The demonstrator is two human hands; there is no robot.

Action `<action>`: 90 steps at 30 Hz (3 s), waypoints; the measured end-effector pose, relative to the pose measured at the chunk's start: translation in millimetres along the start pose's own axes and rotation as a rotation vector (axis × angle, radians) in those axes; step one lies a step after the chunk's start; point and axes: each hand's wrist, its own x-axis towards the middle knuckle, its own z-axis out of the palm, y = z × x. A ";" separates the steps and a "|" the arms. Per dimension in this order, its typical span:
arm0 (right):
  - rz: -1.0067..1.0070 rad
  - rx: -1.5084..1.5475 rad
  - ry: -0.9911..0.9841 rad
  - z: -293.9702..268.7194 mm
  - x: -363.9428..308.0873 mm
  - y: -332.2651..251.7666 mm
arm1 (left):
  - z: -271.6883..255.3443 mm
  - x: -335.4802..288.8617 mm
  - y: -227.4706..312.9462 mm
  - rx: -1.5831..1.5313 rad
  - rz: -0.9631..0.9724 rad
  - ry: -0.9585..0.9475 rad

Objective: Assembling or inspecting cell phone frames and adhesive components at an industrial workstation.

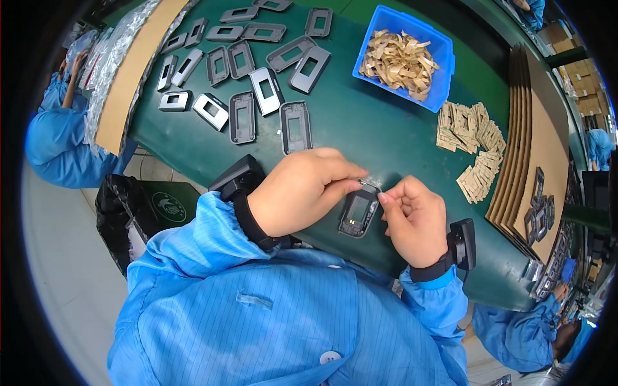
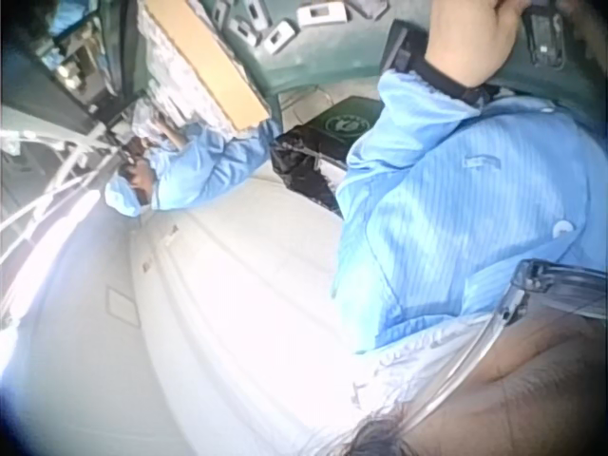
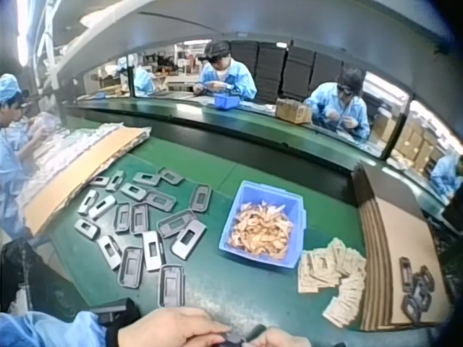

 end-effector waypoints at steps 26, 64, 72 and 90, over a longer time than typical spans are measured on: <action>-0.213 -0.310 0.113 13.0 -0.8 -1.9 | 8.5 6.6 3.8 0.147 0.089 -0.047; -0.249 0.543 0.197 -33.3 33.9 -35.9 | -15.2 100.5 37.9 -0.129 0.063 0.063; -0.183 0.657 0.254 -27.3 37.5 -22.8 | -3.6 101.0 26.6 -0.450 0.059 0.008; -0.592 0.503 0.182 -20.1 31.4 -14.9 | -1.9 99.2 24.0 -0.341 0.261 0.358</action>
